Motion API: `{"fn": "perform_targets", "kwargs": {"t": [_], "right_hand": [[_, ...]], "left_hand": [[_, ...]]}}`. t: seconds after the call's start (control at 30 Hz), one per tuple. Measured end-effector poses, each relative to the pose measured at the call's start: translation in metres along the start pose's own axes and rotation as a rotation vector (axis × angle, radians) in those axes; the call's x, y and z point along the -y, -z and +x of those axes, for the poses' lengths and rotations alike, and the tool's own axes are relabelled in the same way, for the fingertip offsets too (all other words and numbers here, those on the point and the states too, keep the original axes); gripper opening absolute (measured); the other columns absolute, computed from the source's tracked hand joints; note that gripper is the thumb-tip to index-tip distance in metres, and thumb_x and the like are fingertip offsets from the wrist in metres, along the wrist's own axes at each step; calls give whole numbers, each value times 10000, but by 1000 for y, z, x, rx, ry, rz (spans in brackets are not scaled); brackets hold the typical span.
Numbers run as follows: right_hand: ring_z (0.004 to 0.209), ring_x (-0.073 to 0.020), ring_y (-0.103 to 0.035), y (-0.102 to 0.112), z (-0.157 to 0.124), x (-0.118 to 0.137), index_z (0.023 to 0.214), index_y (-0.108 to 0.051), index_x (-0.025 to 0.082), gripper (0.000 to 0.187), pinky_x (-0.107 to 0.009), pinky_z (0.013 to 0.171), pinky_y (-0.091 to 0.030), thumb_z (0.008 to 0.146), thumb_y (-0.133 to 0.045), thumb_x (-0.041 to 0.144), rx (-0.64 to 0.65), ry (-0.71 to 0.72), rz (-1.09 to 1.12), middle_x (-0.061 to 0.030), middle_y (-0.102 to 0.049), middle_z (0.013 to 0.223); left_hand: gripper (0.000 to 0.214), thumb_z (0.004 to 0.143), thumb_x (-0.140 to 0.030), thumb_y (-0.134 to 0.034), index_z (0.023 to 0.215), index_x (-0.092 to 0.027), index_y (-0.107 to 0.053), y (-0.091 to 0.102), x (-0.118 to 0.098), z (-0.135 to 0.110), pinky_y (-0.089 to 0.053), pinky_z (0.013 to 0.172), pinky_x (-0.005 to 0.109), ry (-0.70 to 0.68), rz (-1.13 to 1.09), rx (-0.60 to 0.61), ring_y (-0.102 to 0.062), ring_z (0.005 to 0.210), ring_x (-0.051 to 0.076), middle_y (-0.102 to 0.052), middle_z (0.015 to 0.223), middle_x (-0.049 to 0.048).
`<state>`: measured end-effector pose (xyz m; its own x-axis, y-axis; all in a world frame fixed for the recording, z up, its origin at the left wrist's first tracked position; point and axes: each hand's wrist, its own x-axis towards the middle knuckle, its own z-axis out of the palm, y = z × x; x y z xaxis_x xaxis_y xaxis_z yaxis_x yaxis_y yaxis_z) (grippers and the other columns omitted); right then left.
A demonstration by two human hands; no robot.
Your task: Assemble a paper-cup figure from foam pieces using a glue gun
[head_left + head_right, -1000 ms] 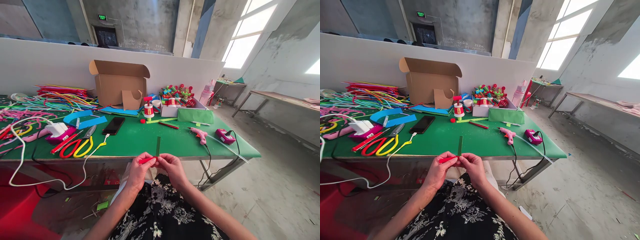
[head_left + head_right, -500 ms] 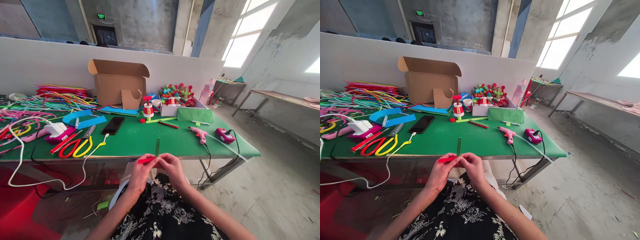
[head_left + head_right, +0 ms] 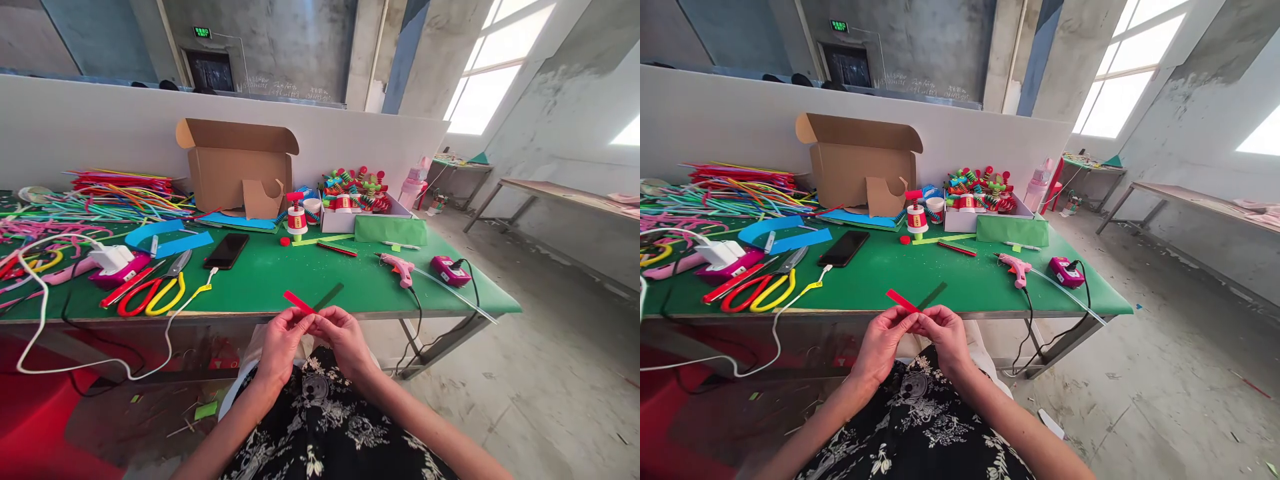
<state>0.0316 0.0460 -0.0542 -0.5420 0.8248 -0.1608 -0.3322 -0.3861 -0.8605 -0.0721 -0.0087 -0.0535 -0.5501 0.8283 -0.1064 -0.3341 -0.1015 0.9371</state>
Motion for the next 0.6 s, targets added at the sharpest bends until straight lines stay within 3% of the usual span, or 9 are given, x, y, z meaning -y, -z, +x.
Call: {"fn": "perform_targets", "kwargs": {"t": [0.13, 0.27, 0.37, 0.6], "right_hand": [[643, -135, -651, 3, 0, -1, 673, -706, 183, 305, -289, 739, -536, 555, -893, 392, 42, -49, -32, -6, -714, 678], [590, -106, -623, 8, 4, 0, 671, -697, 156, 366, -253, 672, -520, 514, -904, 414, 8, -87, 32, -18, -709, 683], [577, -95, -605, 7, 6, 0, 683, -710, 142, 398, -241, 668, -511, 479, -919, 413, 61, -127, 82, -17, -695, 657], [617, -115, -620, 4, 2, 1, 711, -678, 188, 322, -252, 699, -498, 544, -912, 333, 108, -112, 120, 17, -675, 637]], "left_hand": [[355, 529, -448, -828, 676, -173, -658, 2, -4, 1, -441, 630, 249, -8, -38, -44, -544, 613, 127, -654, 660, -2], [328, 524, -426, -823, 629, -166, -652, 6, -10, 3, -393, 576, 229, 4, -8, 10, -486, 575, 108, -609, 607, -7], [311, 541, -423, -810, 624, -164, -660, 6, -11, 3, -379, 562, 225, 16, 7, 42, -467, 568, 103, -607, 609, -7], [297, 579, -436, -795, 634, -171, -670, 5, -11, 2, -412, 585, 239, 1, 68, 75, -511, 584, 125, -640, 611, 10]]}}
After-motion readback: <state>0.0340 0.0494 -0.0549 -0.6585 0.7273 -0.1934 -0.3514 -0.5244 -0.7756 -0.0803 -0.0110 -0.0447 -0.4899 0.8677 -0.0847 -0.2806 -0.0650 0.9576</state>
